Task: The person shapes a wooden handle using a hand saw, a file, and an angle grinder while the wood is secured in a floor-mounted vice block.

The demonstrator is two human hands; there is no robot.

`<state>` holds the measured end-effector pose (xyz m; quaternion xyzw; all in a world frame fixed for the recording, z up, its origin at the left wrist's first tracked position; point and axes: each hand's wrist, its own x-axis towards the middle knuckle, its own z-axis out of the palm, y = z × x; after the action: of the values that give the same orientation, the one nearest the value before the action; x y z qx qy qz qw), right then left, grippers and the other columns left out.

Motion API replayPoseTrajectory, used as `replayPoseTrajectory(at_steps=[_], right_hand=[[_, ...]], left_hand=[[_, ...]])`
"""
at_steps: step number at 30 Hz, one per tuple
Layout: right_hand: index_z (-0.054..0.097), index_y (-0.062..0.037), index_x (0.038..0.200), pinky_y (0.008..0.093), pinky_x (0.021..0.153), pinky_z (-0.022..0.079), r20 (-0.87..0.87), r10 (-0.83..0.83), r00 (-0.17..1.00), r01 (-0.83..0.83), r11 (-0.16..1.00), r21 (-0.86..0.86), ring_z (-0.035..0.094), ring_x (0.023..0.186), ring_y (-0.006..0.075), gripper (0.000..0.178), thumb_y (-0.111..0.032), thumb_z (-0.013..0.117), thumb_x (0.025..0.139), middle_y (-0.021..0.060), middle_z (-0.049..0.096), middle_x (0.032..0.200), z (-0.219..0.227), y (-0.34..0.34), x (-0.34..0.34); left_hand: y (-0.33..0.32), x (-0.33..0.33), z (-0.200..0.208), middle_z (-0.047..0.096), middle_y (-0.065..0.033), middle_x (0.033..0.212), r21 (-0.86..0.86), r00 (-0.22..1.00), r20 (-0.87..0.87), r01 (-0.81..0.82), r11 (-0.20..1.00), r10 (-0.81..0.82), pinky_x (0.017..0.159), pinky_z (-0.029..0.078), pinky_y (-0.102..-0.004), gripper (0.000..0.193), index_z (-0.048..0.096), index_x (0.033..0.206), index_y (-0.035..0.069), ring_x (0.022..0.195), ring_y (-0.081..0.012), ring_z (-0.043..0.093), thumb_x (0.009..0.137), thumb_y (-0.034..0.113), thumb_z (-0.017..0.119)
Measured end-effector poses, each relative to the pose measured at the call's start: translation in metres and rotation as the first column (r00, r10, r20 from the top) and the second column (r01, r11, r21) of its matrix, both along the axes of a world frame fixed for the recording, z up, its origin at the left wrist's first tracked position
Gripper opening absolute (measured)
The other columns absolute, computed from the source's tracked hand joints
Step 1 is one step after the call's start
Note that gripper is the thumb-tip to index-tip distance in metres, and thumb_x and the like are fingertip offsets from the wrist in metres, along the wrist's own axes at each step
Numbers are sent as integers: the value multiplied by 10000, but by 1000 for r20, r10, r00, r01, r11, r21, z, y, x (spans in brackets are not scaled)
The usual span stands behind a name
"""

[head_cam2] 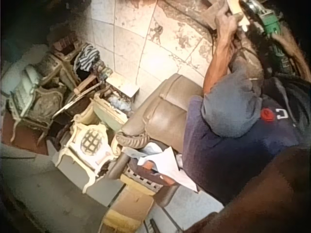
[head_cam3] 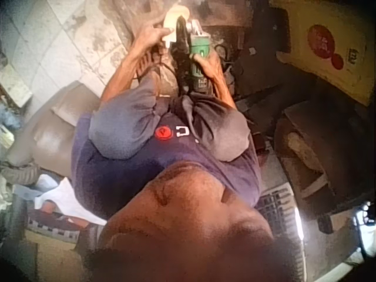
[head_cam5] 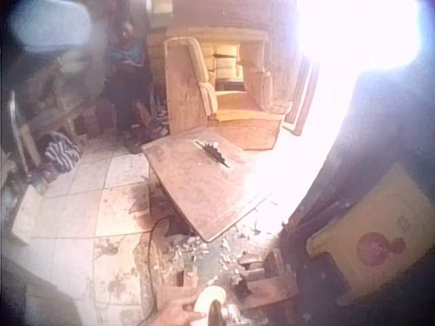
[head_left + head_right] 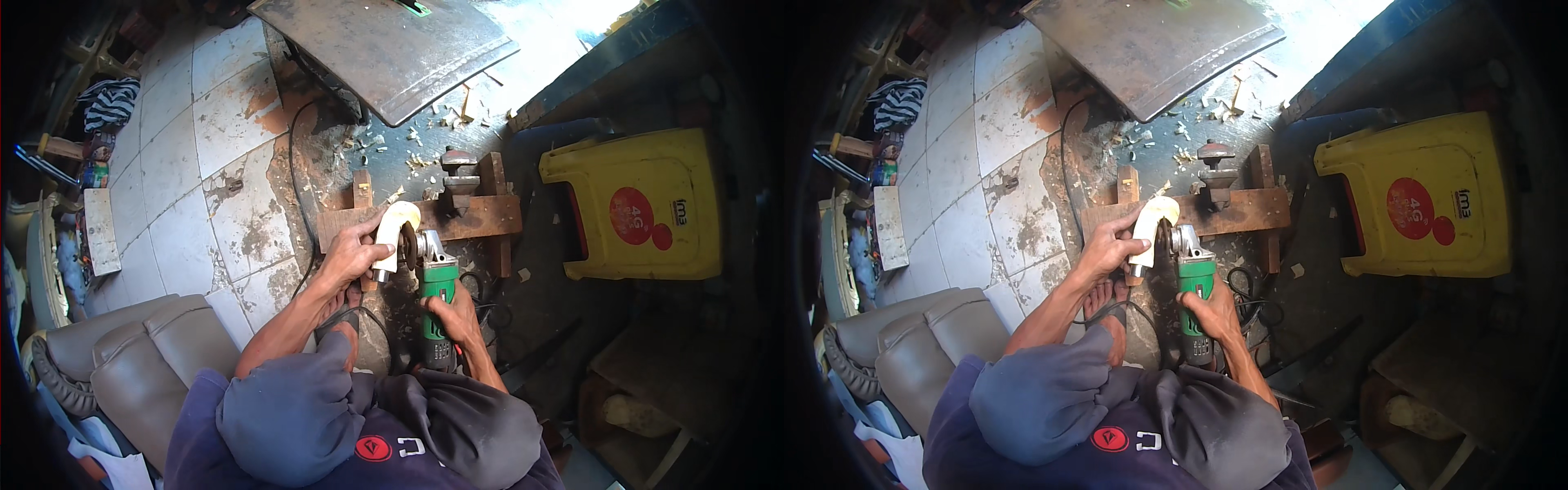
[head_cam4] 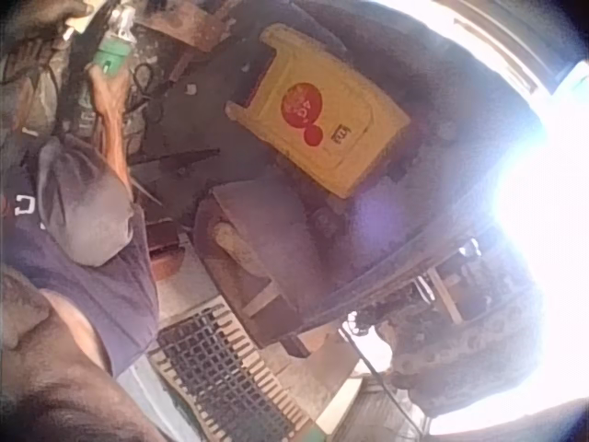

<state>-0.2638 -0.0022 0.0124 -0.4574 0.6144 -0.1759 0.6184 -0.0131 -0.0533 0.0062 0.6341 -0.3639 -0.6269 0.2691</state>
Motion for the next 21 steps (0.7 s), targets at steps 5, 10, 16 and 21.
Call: replayPoseTrajectory(at_steps=[5,10,16,21], right_hand=[[591,0,1263,368,830,530,-10,18,1000,-18,1000,-12,659,878,228,598,-250,761,748,124,695,994,1,1,1],[583,-2,1282,377,854,530,-19,40,999,-40,999,-4,663,914,238,609,-242,761,750,134,697,1029,2,0,1],[567,-15,1317,377,889,525,-21,43,999,-43,999,-9,663,952,243,638,-229,762,748,144,694,1071,6,-3,3],[567,-11,1324,377,897,524,-37,47,998,-49,998,-48,666,959,245,654,-223,770,740,144,698,1072,8,-1,2]], left_hand=[[-1,0,1,507,49,703,19,1000,-9,-10,1000,10,504,445,-243,723,542,1506,125,600,-63,495,818,76,758],[-1,-1,5,500,46,699,21,1000,8,-2,1000,2,501,450,-244,727,542,1507,128,604,-68,505,814,81,757],[-2,0,8,498,43,691,35,1000,-2,-6,999,6,493,453,-234,731,531,1514,123,607,-70,531,818,78,750],[-1,1,0,505,41,691,7,1000,-24,1,1000,-1,496,454,-228,731,523,1519,111,596,-71,537,823,81,743]])
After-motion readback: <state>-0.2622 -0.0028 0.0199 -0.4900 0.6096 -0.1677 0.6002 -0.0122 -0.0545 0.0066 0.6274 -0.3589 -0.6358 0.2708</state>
